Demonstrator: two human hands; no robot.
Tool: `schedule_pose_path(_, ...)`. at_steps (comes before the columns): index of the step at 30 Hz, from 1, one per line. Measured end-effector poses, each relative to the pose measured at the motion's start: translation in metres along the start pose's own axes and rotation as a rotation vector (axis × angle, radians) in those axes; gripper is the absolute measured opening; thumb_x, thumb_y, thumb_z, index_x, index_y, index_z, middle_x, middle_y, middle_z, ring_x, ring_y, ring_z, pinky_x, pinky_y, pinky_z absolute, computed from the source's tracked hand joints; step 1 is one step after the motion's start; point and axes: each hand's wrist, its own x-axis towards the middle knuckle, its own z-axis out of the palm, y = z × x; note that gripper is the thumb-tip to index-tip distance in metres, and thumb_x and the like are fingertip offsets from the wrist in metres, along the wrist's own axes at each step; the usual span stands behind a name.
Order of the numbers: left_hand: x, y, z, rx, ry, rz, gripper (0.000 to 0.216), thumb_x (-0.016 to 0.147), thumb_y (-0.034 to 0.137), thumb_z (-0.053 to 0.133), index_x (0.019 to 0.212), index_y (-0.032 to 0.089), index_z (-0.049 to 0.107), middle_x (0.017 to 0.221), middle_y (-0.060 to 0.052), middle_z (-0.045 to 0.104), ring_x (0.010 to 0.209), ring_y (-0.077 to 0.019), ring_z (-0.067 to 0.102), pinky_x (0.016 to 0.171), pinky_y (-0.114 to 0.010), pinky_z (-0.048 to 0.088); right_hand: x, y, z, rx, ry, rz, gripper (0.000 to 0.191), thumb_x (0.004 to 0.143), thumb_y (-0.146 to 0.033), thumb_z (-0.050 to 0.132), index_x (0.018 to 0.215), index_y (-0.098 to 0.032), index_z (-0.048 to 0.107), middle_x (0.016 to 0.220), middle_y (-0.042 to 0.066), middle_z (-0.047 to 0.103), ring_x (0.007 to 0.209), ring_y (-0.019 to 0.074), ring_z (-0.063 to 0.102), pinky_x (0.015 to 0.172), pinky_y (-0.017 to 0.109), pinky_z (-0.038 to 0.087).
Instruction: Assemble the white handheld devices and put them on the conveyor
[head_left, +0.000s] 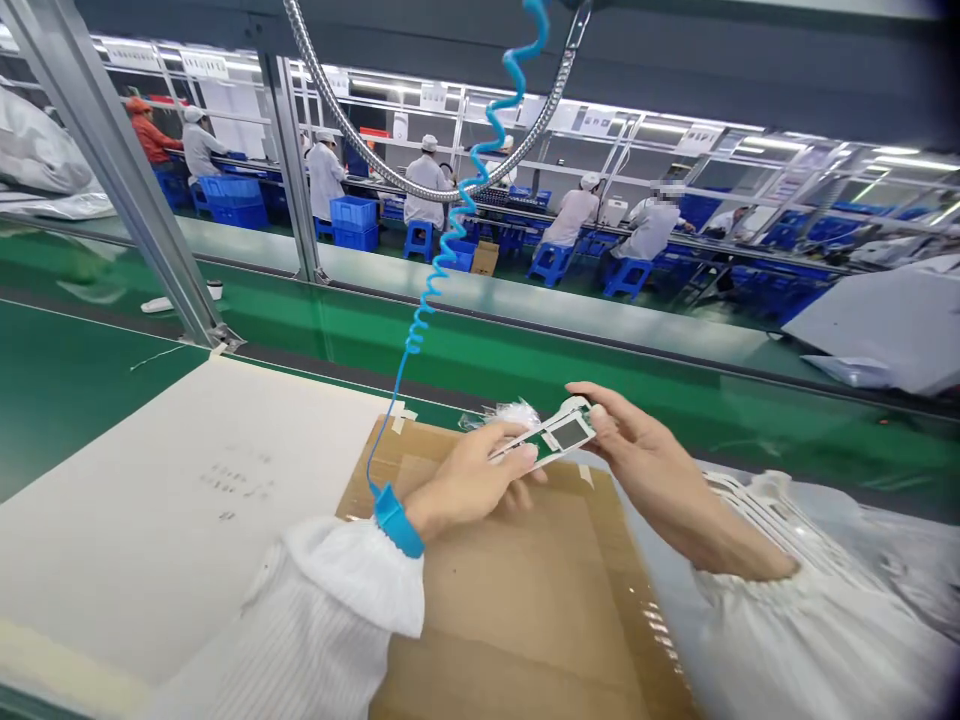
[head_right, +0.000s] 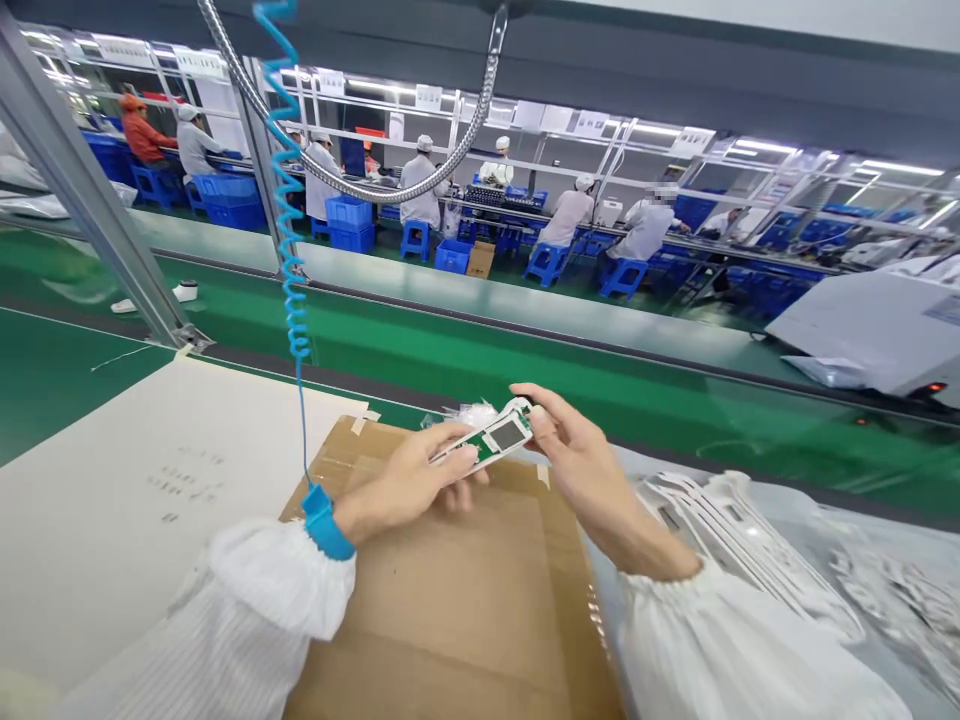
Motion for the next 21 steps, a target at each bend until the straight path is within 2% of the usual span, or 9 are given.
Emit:
schedule_pose_path(1,-0.001,0.001,0.001,-0.019,-0.053,-0.039,0.039,0.098,0.047,0.049,0.119,0.018,0.063,0.095,-0.006,0.073,0.062,-0.0124,0.06,0.062,-0.029,0.049,-0.004,0.005,0.002,-0.067,0.044,-0.046,0.049,0.093,-0.066,0.055,0.128,-0.032,0.066,0.103,0.005,0.075,0.09,0.0238,0.071,0.083,0.039,0.057)
schedule_pose_path(3,-0.003,0.005,0.002,0.036,-0.039,-0.066,0.034,0.098,0.045,0.048,0.101,0.017,0.067,0.08,-0.003,0.069,0.052,-0.0092,0.048,0.053,-0.025,0.038,-0.009,0.013,0.002,-0.225,0.162,-0.192,0.044,0.096,-0.061,0.054,0.123,-0.03,0.068,0.107,0.007,0.074,0.089,0.0239,0.069,0.078,0.038,0.055)
schedule_pose_path(5,-0.006,0.01,0.003,0.135,0.03,-0.064,0.032,0.097,0.042,0.049,0.088,0.018,0.068,0.072,0.0,0.065,0.053,-0.0101,0.046,0.053,-0.025,0.034,-0.01,0.016,-0.001,-0.39,0.237,-0.391,0.033,0.097,-0.052,0.057,0.115,-0.028,0.07,0.111,0.009,0.072,0.089,0.0235,0.067,0.075,0.036,0.052)
schedule_pose_path(8,-0.008,0.015,0.004,0.238,0.074,-0.023,0.028,0.095,0.034,0.05,0.08,0.02,0.069,0.069,0.0,0.065,0.059,-0.0133,0.049,0.057,-0.027,0.033,-0.011,0.012,-0.003,-0.667,0.219,-0.639,0.019,0.099,-0.038,0.057,0.099,-0.026,0.072,0.104,0.008,0.071,0.085,0.0225,0.065,0.073,0.036,0.046)
schedule_pose_path(12,-0.003,0.008,-0.001,0.253,0.11,-0.007,0.03,0.094,0.031,0.05,0.073,0.021,0.069,0.071,-0.001,0.068,0.064,-0.0159,0.054,0.06,-0.028,0.035,-0.013,0.002,0.006,-0.989,0.243,-0.756,0.026,0.1,-0.022,0.051,0.081,-0.025,0.069,0.088,0.004,0.073,0.076,0.0204,0.06,0.077,0.039,0.035)
schedule_pose_path(15,0.005,-0.002,-0.012,0.215,0.412,-0.091,0.03,0.095,0.031,0.048,0.076,0.02,0.068,0.077,-0.004,0.072,0.07,-0.0181,0.06,0.064,-0.029,0.039,-0.01,0.001,0.018,-0.93,0.152,-0.763,0.026,0.097,-0.014,0.047,0.078,-0.024,0.061,0.09,0.003,0.073,0.08,0.02,0.061,0.079,0.038,0.034)
schedule_pose_path(17,0.011,-0.008,-0.021,0.175,0.623,-0.134,0.028,0.096,0.031,0.047,0.082,0.019,0.067,0.08,-0.006,0.074,0.073,-0.0192,0.062,0.066,-0.029,0.042,0.002,0.007,0.027,-0.814,0.095,-0.666,0.021,0.096,-0.015,0.044,0.08,-0.024,0.056,0.089,0.004,0.072,0.079,0.0199,0.061,0.079,0.037,0.035)
schedule_pose_path(19,0.014,-0.013,-0.028,0.118,0.704,-0.162,0.025,0.096,0.032,0.047,0.086,0.019,0.066,0.083,-0.007,0.075,0.07,-0.0184,0.062,0.064,-0.029,0.043,0.02,0.018,0.039,-0.761,0.059,-0.484,0.018,0.096,-0.019,0.045,0.081,-0.024,0.053,0.084,0.004,0.069,0.076,0.0213,0.06,0.076,0.037,0.036)
schedule_pose_path(21,0.015,-0.016,-0.031,0.077,0.701,-0.173,0.026,0.096,0.034,0.047,0.088,0.019,0.066,0.086,-0.008,0.075,0.063,-0.0164,0.059,0.06,-0.028,0.042,0.039,0.031,0.052,-0.775,0.038,-0.329,0.016,0.094,-0.024,0.047,0.08,-0.023,0.054,0.083,0.005,0.068,0.079,0.024,0.061,0.073,0.037,0.036)
